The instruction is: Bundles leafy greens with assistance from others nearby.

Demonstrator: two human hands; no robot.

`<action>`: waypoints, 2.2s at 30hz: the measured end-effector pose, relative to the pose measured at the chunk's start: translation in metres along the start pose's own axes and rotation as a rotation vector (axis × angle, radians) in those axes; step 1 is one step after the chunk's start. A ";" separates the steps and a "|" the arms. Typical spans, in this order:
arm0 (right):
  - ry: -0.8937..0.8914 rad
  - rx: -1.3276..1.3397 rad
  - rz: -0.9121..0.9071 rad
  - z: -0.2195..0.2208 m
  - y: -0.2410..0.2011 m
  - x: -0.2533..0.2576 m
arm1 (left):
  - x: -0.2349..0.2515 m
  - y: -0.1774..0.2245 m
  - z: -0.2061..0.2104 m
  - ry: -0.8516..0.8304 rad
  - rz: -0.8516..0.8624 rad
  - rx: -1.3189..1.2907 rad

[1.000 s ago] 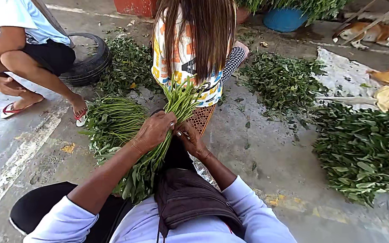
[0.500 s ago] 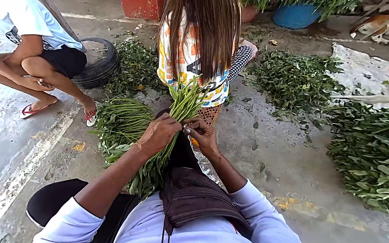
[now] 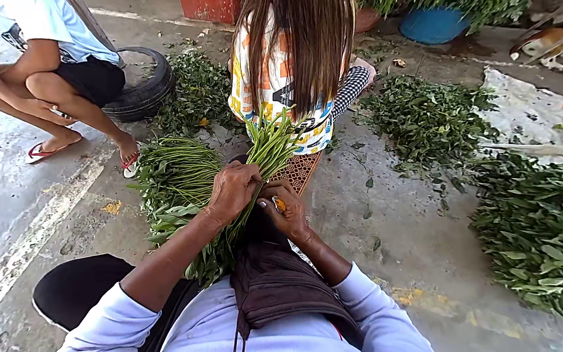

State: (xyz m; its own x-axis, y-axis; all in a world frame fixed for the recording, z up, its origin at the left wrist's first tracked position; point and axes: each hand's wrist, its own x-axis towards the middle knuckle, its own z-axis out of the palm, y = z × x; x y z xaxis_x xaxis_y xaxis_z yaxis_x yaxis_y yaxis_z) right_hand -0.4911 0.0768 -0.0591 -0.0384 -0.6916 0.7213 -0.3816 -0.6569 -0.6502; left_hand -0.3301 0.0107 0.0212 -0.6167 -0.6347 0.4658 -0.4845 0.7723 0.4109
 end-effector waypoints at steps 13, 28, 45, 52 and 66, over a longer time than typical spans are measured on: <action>0.109 -0.021 0.087 0.008 0.008 0.011 | 0.001 0.004 -0.011 -0.081 -0.133 -0.064; 0.017 -0.041 0.025 0.000 0.011 0.022 | 0.003 0.002 -0.017 -0.214 -0.120 -0.094; 0.017 -0.225 -0.091 0.006 0.012 0.013 | 0.012 -0.018 -0.018 -0.098 -0.480 -0.638; 0.042 -0.158 0.067 0.005 0.031 -0.016 | 0.001 -0.029 -0.021 0.091 -0.576 -0.769; -0.205 0.141 0.166 0.027 0.017 0.007 | -0.030 0.001 -0.051 -0.059 -0.461 -0.161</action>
State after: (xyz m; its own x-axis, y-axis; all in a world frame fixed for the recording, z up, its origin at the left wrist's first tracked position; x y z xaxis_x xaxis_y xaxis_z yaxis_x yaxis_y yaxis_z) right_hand -0.4731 0.0526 -0.0711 0.1030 -0.8297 0.5487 -0.2533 -0.5553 -0.7921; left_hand -0.2803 0.0289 0.0481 -0.3971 -0.9031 0.1636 -0.6160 0.3944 0.6819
